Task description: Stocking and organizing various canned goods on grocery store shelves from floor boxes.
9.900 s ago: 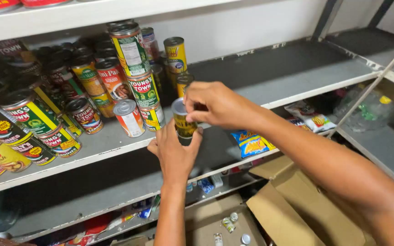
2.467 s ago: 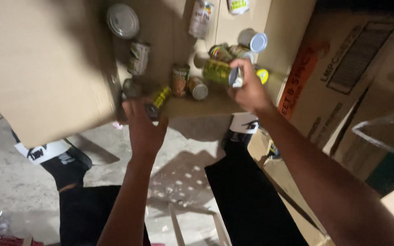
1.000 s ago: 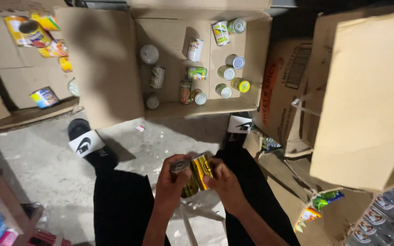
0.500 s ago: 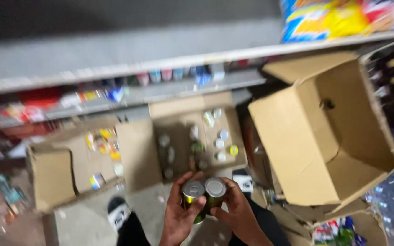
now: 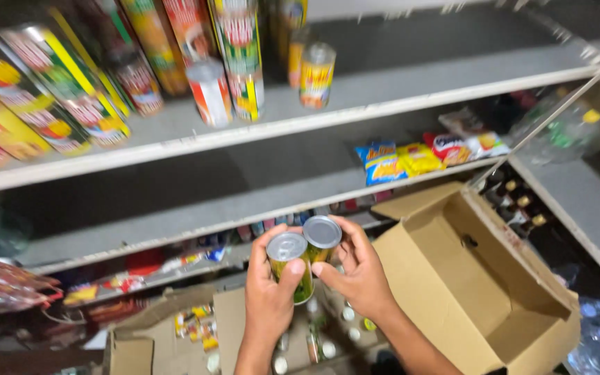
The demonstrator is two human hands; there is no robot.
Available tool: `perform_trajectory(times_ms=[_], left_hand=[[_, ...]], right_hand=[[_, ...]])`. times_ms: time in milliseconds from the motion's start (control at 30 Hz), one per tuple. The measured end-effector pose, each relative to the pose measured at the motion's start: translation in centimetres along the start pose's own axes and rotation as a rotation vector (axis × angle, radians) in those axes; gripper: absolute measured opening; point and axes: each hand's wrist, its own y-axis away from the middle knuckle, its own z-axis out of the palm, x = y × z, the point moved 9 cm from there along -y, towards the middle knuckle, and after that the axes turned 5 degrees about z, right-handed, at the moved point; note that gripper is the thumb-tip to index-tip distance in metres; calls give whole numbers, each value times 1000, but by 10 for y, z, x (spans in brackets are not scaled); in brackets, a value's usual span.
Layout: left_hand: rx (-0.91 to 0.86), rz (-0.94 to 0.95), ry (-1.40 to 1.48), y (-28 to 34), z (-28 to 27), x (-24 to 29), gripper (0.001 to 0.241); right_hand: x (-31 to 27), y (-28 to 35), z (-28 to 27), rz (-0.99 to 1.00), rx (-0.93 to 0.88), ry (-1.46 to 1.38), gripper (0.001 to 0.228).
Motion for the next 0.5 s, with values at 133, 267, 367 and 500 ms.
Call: perform_trajectory(times_ms=[133, 267, 367, 500], left_hand=[[-28, 64, -48, -25, 17, 41, 59], [-44, 320, -345, -54, 38, 102, 52], [41, 446, -483, -86, 52, 130, 53], [156, 483, -544, -130, 64, 139, 50]], right_hand=[[-55, -17, 8, -105, 28, 64, 73], [-100, -36, 11, -187, 56, 58, 70], [-119, -56, -2, -268, 140, 134, 69], [-135, -71, -20, -252, 196, 115, 66]])
